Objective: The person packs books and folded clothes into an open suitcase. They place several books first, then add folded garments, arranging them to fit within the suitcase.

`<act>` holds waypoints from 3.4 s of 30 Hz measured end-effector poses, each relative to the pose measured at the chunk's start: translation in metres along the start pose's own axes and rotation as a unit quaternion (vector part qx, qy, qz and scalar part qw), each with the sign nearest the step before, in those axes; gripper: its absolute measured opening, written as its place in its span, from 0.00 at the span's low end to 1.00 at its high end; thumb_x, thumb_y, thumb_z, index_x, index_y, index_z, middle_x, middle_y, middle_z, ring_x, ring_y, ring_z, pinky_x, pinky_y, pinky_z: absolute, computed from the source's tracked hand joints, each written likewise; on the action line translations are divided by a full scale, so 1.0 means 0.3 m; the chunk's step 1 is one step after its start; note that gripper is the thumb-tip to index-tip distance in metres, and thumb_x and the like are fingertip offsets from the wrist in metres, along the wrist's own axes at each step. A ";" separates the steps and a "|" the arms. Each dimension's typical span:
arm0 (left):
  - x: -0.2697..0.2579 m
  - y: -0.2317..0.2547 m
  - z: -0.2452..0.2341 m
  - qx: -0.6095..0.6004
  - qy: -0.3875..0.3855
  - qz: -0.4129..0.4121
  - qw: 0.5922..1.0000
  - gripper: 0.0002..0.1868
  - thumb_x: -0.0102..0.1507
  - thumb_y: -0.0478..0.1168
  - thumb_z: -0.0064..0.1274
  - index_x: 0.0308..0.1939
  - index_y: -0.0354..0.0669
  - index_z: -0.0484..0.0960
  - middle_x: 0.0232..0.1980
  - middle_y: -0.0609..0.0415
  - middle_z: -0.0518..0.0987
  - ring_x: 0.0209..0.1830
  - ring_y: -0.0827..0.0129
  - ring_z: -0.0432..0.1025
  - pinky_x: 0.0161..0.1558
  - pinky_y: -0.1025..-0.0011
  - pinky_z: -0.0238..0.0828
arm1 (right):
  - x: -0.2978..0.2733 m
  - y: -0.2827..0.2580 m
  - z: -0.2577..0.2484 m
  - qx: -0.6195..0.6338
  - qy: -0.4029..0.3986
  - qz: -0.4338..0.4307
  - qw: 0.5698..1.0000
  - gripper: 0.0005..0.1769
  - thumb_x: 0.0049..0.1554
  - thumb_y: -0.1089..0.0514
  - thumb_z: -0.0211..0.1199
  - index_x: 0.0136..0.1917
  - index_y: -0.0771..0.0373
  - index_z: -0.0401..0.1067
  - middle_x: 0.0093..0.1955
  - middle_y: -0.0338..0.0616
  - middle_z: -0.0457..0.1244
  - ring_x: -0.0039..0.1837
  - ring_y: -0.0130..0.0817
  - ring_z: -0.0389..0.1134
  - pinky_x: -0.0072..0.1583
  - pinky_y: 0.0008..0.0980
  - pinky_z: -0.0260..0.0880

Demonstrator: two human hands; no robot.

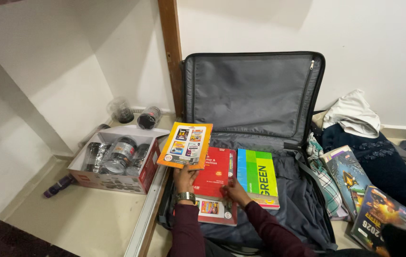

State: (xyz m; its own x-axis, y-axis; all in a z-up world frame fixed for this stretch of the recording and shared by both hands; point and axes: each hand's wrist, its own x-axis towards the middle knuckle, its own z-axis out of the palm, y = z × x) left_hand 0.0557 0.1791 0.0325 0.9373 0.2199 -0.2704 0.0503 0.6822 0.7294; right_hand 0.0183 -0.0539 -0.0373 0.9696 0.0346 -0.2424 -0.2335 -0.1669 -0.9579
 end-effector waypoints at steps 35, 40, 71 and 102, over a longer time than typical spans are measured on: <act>-0.356 -0.703 0.215 0.313 -0.206 -0.288 0.881 0.15 0.69 0.48 0.53 0.54 0.45 0.79 0.37 0.56 0.84 0.32 0.71 0.79 0.33 0.71 0.78 | -0.357 0.182 -0.479 0.223 0.033 0.079 0.971 0.16 0.65 0.50 0.51 0.55 0.63 0.71 0.41 0.42 0.71 0.35 0.28 0.67 0.38 0.28 0.67; -0.375 -0.601 0.224 0.569 -0.220 -0.237 0.756 0.30 0.70 0.63 0.49 0.45 0.36 0.84 0.39 0.47 0.87 0.31 0.67 0.81 0.31 0.71 0.75 | -0.318 0.184 -0.482 0.132 0.086 0.024 0.987 0.17 0.64 0.49 0.55 0.48 0.66 0.74 0.36 0.43 0.68 0.33 0.30 0.64 0.36 0.30 0.63; -0.266 -0.312 0.257 0.789 -0.263 -0.042 0.554 0.25 0.59 0.50 0.67 0.59 0.51 0.81 0.58 0.46 0.82 0.58 0.53 0.77 0.60 0.57 0.72 | -0.182 0.186 -0.549 -0.205 0.167 -0.202 0.943 0.49 0.47 0.48 0.75 0.74 0.68 0.58 0.68 0.59 0.61 0.69 0.51 0.64 0.68 0.41 0.64; -0.168 -0.191 0.148 0.845 -0.233 0.007 0.481 0.45 0.65 0.67 0.52 0.80 0.70 0.49 0.86 0.59 0.39 0.86 0.51 0.31 0.75 0.30 0.32 | -0.188 0.157 -0.568 -0.193 0.069 -0.098 0.974 0.44 0.54 0.42 0.68 0.76 0.66 0.59 0.67 0.56 0.61 0.63 0.50 0.68 0.61 0.40 0.71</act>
State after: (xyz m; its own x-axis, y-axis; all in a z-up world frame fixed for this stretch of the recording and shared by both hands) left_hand 0.0209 0.0980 0.0321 0.8971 -0.2336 -0.3749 -0.1183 -0.9448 0.3056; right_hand -0.0348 -0.2316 -0.0425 0.9996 -0.0251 -0.0133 -0.0246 -0.5289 -0.8484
